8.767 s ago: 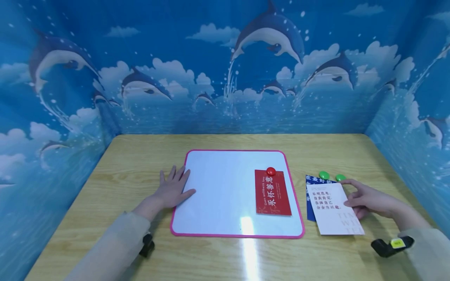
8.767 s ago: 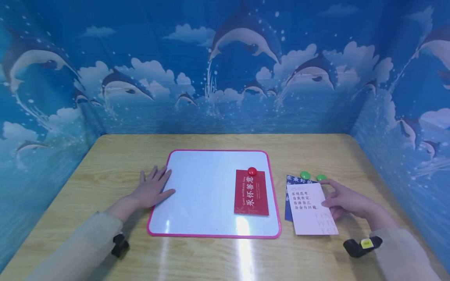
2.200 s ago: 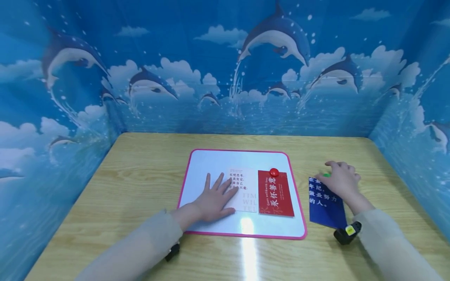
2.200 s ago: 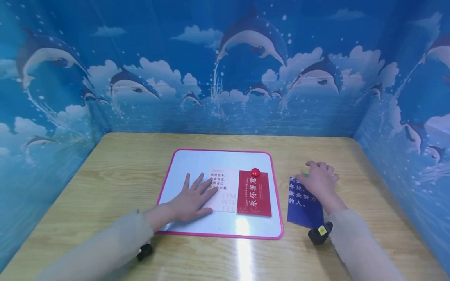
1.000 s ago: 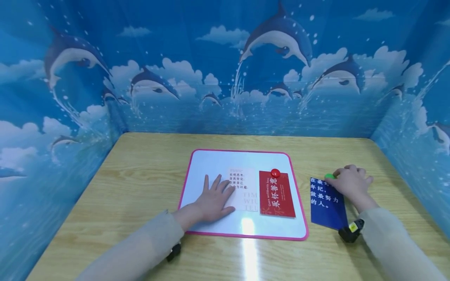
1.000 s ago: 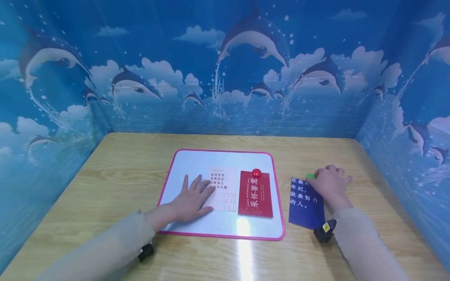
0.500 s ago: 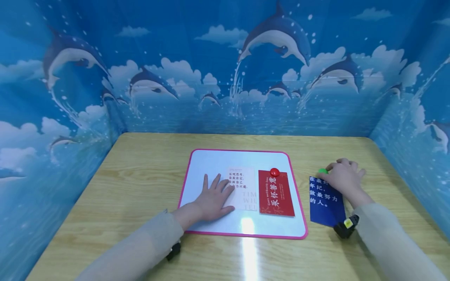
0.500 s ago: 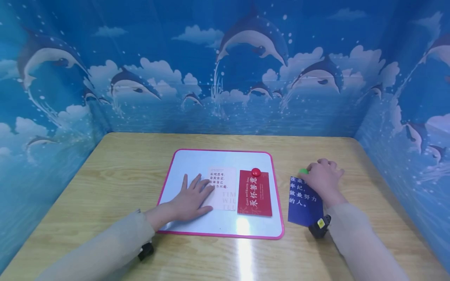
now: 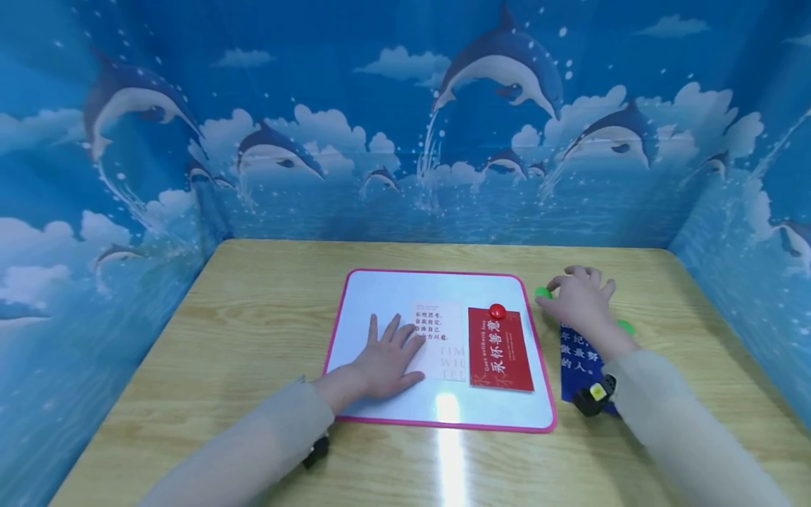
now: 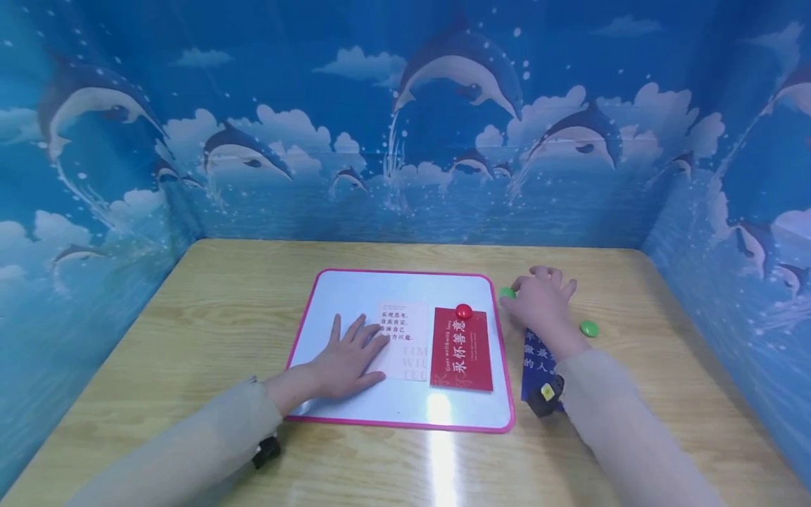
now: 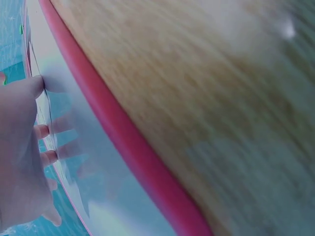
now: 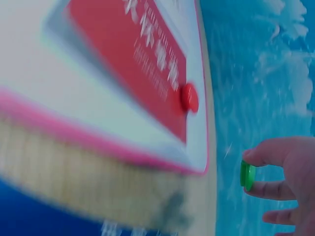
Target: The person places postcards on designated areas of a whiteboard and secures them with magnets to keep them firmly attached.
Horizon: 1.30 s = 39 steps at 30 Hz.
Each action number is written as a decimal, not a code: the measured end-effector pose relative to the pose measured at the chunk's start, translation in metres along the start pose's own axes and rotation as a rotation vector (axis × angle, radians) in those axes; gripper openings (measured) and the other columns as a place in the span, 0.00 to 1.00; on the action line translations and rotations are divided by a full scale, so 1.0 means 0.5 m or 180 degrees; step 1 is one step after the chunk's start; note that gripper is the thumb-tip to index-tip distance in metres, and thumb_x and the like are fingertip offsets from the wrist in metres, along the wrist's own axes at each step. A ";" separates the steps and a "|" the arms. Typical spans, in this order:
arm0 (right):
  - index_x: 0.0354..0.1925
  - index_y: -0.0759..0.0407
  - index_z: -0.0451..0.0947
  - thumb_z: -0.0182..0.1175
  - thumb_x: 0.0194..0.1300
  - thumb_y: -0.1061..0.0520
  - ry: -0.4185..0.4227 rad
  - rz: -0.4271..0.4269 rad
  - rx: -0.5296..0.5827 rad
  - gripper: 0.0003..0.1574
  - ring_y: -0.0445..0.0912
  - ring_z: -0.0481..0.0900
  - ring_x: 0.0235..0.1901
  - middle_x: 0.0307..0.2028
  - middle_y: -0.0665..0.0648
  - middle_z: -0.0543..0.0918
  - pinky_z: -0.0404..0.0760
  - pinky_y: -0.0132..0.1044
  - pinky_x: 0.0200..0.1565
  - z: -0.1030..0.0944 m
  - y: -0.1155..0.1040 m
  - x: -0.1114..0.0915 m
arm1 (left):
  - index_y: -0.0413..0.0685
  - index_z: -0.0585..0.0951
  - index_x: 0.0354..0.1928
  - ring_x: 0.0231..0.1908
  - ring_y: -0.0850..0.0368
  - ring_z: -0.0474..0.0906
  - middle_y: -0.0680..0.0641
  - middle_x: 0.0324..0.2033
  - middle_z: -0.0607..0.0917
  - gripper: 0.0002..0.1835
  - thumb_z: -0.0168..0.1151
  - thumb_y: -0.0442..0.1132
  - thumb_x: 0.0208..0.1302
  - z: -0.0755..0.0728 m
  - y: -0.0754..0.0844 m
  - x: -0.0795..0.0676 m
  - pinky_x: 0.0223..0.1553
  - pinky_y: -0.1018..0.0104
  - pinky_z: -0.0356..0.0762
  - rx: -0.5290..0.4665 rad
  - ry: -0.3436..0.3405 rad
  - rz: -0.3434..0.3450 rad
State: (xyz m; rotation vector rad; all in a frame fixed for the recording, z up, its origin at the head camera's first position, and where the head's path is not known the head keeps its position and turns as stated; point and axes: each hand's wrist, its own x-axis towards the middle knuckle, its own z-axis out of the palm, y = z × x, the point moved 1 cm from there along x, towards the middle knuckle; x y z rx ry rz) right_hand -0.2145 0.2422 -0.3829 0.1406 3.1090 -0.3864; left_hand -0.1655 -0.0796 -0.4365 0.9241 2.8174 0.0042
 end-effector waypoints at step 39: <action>0.45 0.53 0.84 0.67 0.53 0.43 -0.0336 -0.1240 -0.0250 0.23 0.60 0.53 0.68 0.64 0.60 0.67 0.41 0.68 0.66 0.124 -0.276 0.040 | 0.60 0.58 0.70 0.72 0.39 0.44 0.47 0.70 0.58 0.35 0.44 0.66 0.64 -0.005 0.004 0.002 0.65 0.29 0.36 0.0051 -0.0170 -0.0156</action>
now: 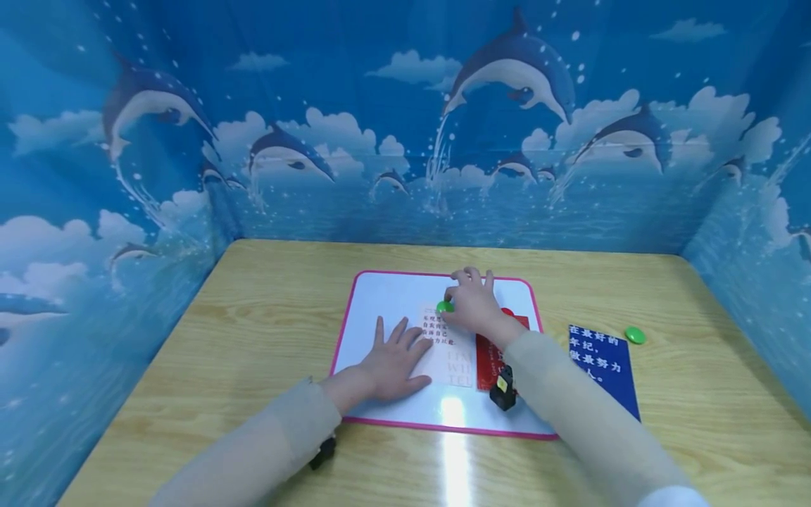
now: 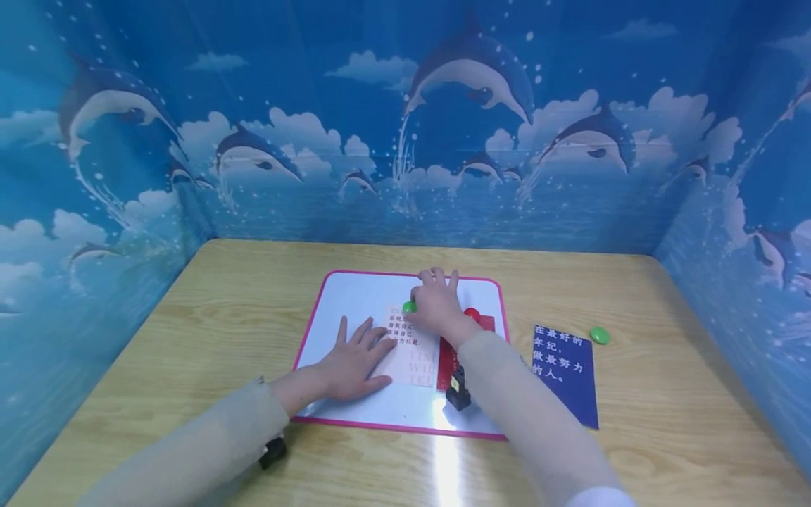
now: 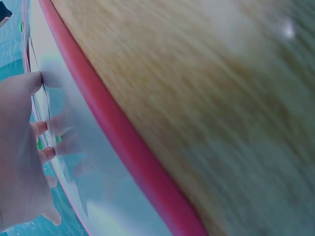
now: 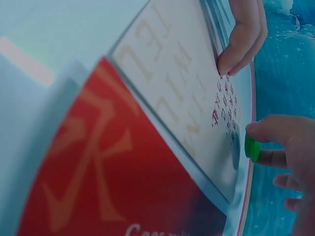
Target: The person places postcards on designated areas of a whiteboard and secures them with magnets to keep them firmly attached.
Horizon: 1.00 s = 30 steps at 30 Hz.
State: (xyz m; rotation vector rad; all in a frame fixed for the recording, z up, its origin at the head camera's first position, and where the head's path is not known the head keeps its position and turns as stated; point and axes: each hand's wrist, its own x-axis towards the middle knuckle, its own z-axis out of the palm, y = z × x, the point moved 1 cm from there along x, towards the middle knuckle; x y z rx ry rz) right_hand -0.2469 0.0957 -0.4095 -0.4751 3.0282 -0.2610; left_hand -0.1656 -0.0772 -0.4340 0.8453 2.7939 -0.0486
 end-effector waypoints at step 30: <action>0.51 0.53 0.79 0.63 0.57 0.41 0.0031 0.0014 -0.0041 0.27 0.61 0.55 0.67 0.63 0.62 0.67 0.46 0.66 0.66 0.011 0.013 -0.012 | 0.58 0.58 0.70 0.71 0.38 0.45 0.45 0.70 0.57 0.35 0.43 0.65 0.65 0.007 -0.003 -0.002 0.64 0.29 0.36 -0.0061 0.0050 0.0081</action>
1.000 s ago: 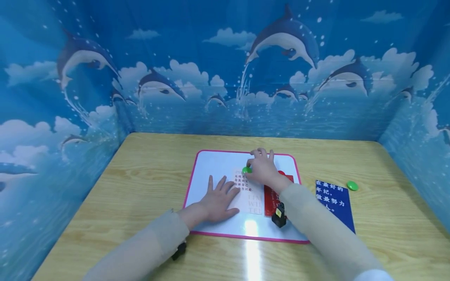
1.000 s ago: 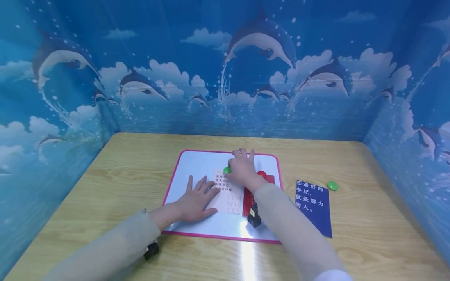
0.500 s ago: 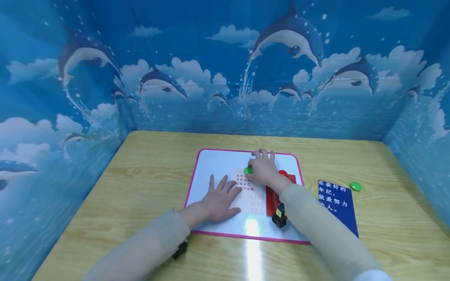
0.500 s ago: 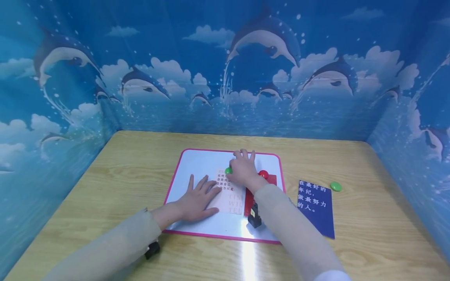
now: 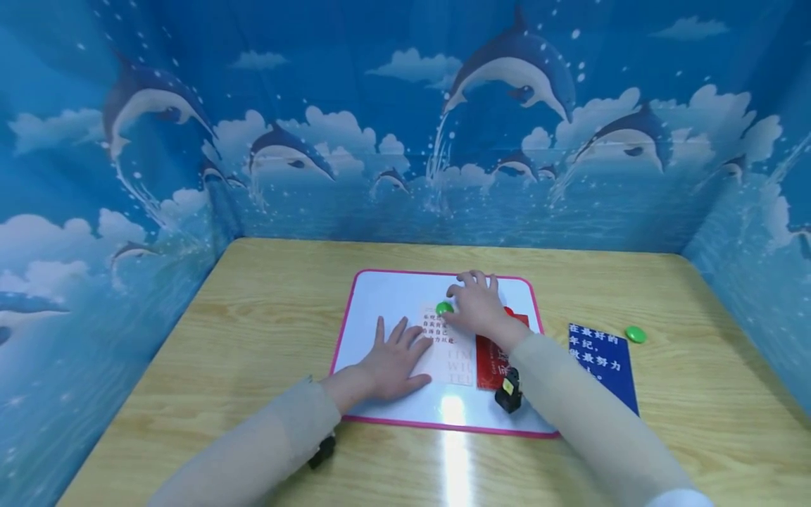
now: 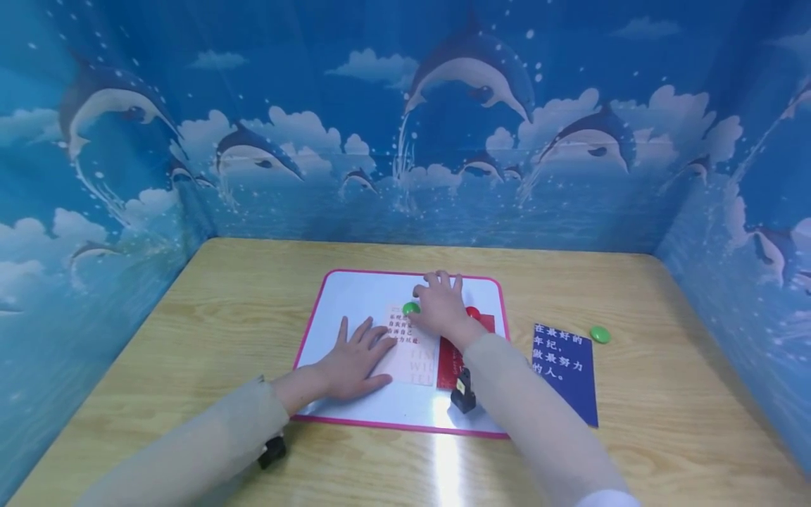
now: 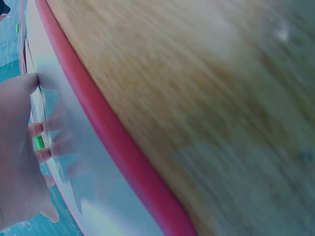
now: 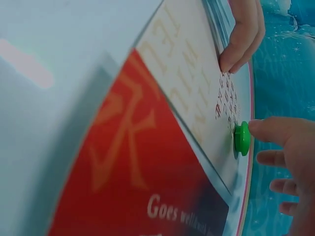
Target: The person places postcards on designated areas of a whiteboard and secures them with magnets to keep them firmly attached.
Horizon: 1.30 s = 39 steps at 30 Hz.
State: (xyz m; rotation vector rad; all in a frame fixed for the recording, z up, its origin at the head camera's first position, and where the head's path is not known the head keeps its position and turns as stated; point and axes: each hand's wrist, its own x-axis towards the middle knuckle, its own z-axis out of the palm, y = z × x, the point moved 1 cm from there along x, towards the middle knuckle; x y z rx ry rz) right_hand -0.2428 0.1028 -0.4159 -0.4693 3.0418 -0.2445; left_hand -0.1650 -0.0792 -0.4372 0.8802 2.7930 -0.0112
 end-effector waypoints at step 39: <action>0.59 0.65 0.69 0.67 0.52 0.43 0.0152 0.0315 0.0170 0.43 0.69 0.56 0.63 0.59 0.73 0.67 0.47 0.72 0.59 -0.052 0.211 -0.177 | 0.43 0.59 0.70 0.70 0.33 0.46 0.36 0.69 0.57 0.42 0.51 0.64 0.62 0.007 -0.199 -0.072 0.63 0.27 0.35 -0.0387 0.0274 -0.0636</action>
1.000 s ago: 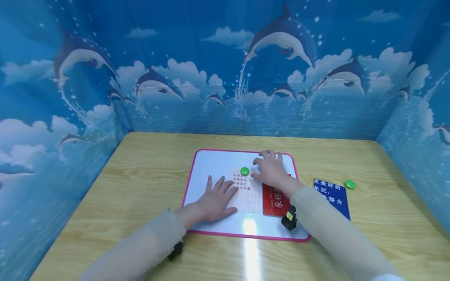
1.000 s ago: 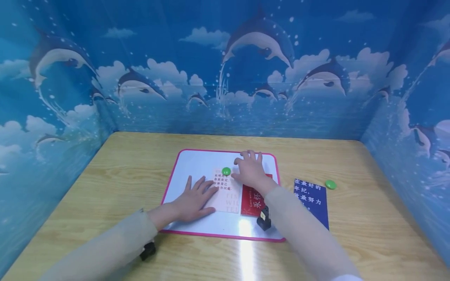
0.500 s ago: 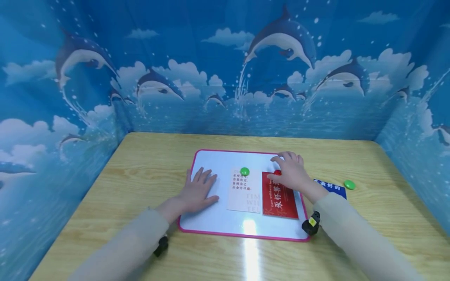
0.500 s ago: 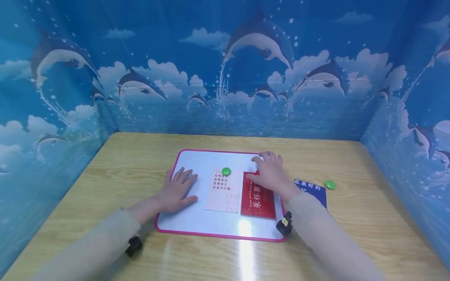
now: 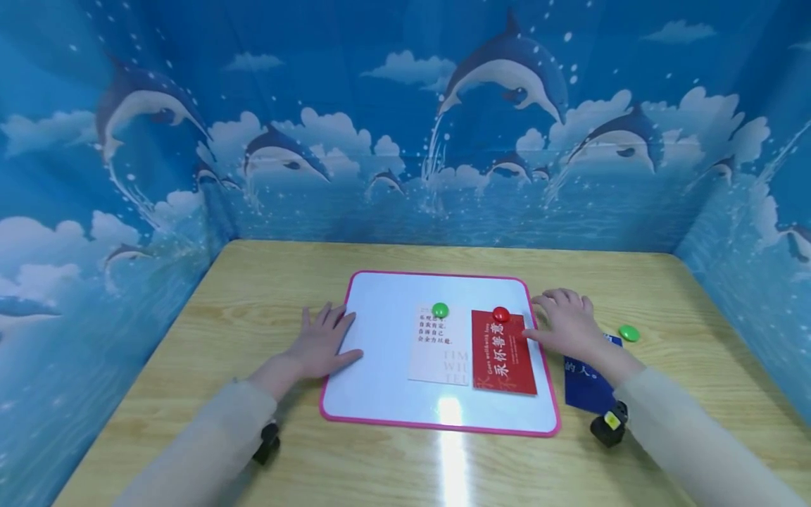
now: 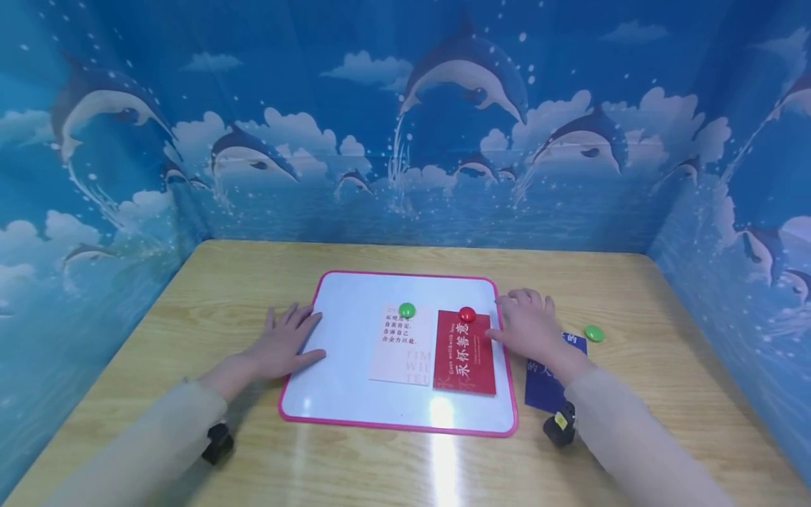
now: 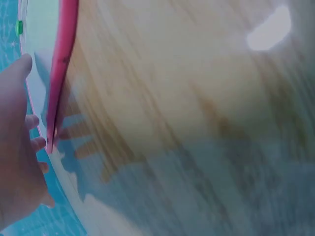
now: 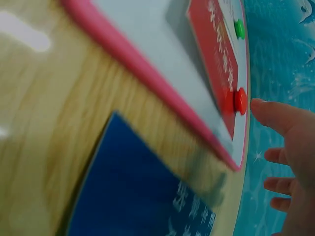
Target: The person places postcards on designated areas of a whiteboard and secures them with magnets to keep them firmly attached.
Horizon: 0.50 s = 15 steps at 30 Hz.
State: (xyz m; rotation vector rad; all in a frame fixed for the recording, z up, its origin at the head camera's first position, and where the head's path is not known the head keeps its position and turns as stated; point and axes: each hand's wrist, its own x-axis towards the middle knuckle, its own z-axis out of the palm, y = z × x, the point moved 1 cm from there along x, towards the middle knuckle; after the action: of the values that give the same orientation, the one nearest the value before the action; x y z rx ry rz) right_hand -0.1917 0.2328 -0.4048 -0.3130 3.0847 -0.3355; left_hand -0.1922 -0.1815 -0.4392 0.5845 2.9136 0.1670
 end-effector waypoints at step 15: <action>0.61 0.72 0.64 0.67 0.40 0.28 -0.0502 0.0097 -0.0176 0.64 0.75 0.50 0.63 0.59 0.79 0.64 0.37 0.81 0.53 -0.005 0.145 -0.077 | 0.42 0.59 0.70 0.70 0.33 0.44 0.36 0.69 0.57 0.42 0.51 0.63 0.63 -0.005 -0.010 -0.003 0.63 0.27 0.32 -0.0078 -0.0058 -0.0053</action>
State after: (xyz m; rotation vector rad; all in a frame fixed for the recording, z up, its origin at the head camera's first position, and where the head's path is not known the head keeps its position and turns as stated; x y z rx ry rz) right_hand -0.1681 0.3104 -0.4179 -0.2790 2.9439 -0.2138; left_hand -0.1931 -0.1870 -0.4373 0.5547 2.8936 0.1939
